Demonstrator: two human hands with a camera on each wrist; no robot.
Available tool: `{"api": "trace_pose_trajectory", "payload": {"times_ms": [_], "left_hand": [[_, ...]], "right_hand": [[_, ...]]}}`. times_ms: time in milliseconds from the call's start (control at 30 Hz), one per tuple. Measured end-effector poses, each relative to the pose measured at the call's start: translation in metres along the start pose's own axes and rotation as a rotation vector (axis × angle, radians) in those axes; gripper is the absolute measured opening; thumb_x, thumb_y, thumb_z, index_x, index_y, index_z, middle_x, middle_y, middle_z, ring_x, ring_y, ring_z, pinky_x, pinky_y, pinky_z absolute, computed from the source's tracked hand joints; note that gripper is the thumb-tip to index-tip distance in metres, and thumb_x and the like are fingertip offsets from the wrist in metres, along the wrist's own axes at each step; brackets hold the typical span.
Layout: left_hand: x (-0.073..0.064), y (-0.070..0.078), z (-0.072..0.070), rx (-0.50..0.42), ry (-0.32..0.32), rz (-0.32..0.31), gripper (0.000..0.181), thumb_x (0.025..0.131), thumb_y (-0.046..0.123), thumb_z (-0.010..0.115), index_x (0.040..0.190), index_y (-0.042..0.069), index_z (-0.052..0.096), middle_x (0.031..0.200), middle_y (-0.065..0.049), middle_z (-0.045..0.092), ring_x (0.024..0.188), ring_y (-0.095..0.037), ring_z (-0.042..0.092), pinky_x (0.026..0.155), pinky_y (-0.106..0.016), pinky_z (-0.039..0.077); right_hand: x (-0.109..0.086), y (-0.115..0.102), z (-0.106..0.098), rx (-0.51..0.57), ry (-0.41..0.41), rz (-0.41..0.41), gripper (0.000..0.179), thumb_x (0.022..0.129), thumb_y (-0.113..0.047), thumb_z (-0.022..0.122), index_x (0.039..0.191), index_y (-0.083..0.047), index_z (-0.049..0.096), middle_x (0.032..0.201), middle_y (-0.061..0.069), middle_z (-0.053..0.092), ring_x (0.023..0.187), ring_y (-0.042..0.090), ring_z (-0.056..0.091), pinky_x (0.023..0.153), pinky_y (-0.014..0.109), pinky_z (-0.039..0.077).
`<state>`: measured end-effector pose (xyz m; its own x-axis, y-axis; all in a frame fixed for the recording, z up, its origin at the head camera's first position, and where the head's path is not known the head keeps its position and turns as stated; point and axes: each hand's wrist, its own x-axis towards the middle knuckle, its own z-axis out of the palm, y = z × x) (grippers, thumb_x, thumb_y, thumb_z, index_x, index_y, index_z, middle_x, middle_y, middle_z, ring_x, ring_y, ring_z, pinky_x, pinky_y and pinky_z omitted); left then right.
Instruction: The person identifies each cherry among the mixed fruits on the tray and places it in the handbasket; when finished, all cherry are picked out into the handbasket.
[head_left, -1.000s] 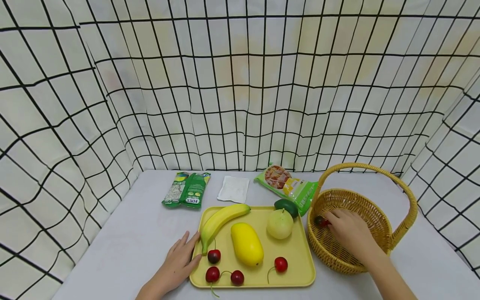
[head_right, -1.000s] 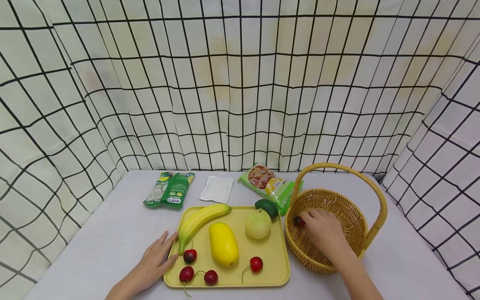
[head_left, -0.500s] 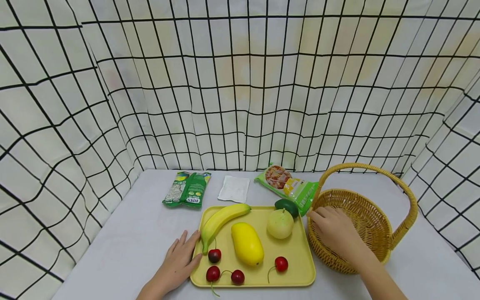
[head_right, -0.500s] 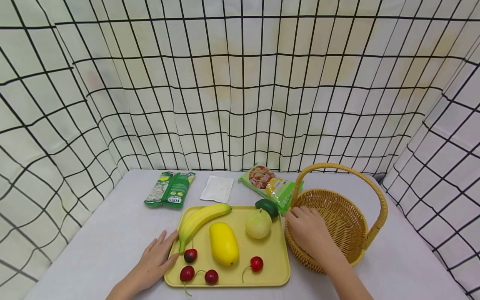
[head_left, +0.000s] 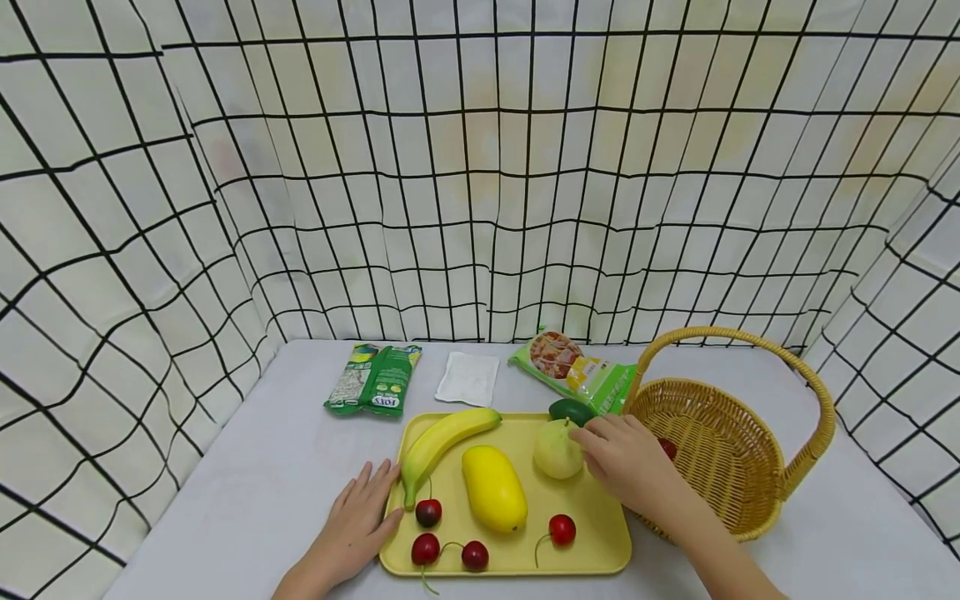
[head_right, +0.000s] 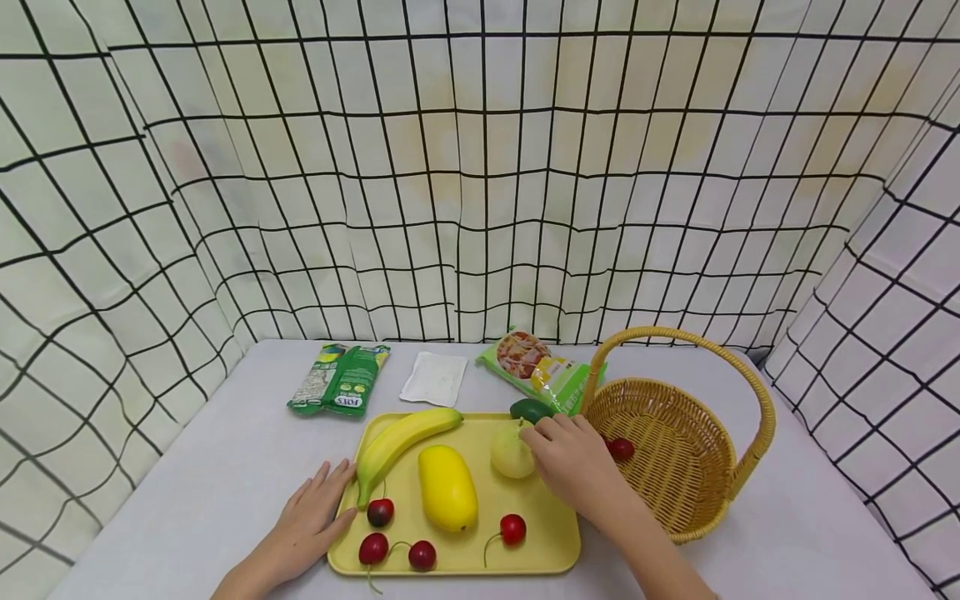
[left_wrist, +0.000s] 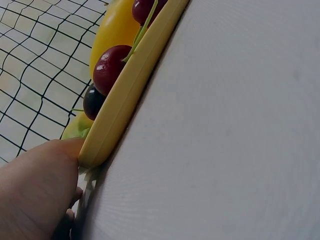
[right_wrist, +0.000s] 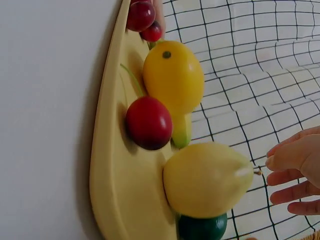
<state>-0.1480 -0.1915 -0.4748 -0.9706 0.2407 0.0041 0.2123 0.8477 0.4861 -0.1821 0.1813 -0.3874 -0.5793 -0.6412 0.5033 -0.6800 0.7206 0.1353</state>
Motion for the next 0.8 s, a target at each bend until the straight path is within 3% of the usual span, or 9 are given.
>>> {"api": "trace_pose_trajectory", "payload": {"times_ms": [233, 600, 800], "left_hand": [[-0.001, 0.0, -0.001, -0.002, -0.005, -0.001, 0.062, 0.094, 0.039, 0.049, 0.144, 0.007, 0.029, 0.147, -0.016, 0.025, 0.136, -0.038, 0.01, 0.106, -0.057, 0.009], [-0.002, -0.002, 0.0, -0.011, -0.008, 0.002, 0.063, 0.093, 0.04, 0.048, 0.143, 0.007, 0.029, 0.147, -0.016, 0.026, 0.136, -0.038, 0.01, 0.106, -0.057, 0.009], [-0.001, -0.001, 0.0, -0.007, -0.002, 0.006, 0.063, 0.093, 0.039, 0.048, 0.143, 0.006, 0.029, 0.147, -0.016, 0.026, 0.136, -0.038, 0.01, 0.106, -0.057, 0.009]], "right_hand": [[0.014, -0.016, 0.004, 0.055, 0.041, -0.058, 0.025, 0.076, -0.007, 0.069, 0.1, -0.013, 0.066, 0.089, -0.001, 0.062, 0.077, 0.016, 0.054, 0.064, 0.028, 0.045], [0.027, -0.039, 0.015, 0.059, -0.021, -0.104, 0.027, 0.077, -0.009, 0.069, 0.102, -0.018, 0.064, 0.091, -0.003, 0.061, 0.086, 0.017, 0.055, 0.077, 0.033, 0.048], [0.032, -0.049, 0.023, 0.062, -0.006, -0.159, 0.029, 0.075, -0.01, 0.071, 0.101, -0.019, 0.063, 0.091, -0.003, 0.061, 0.084, 0.016, 0.054, 0.071, 0.029, 0.046]]}}
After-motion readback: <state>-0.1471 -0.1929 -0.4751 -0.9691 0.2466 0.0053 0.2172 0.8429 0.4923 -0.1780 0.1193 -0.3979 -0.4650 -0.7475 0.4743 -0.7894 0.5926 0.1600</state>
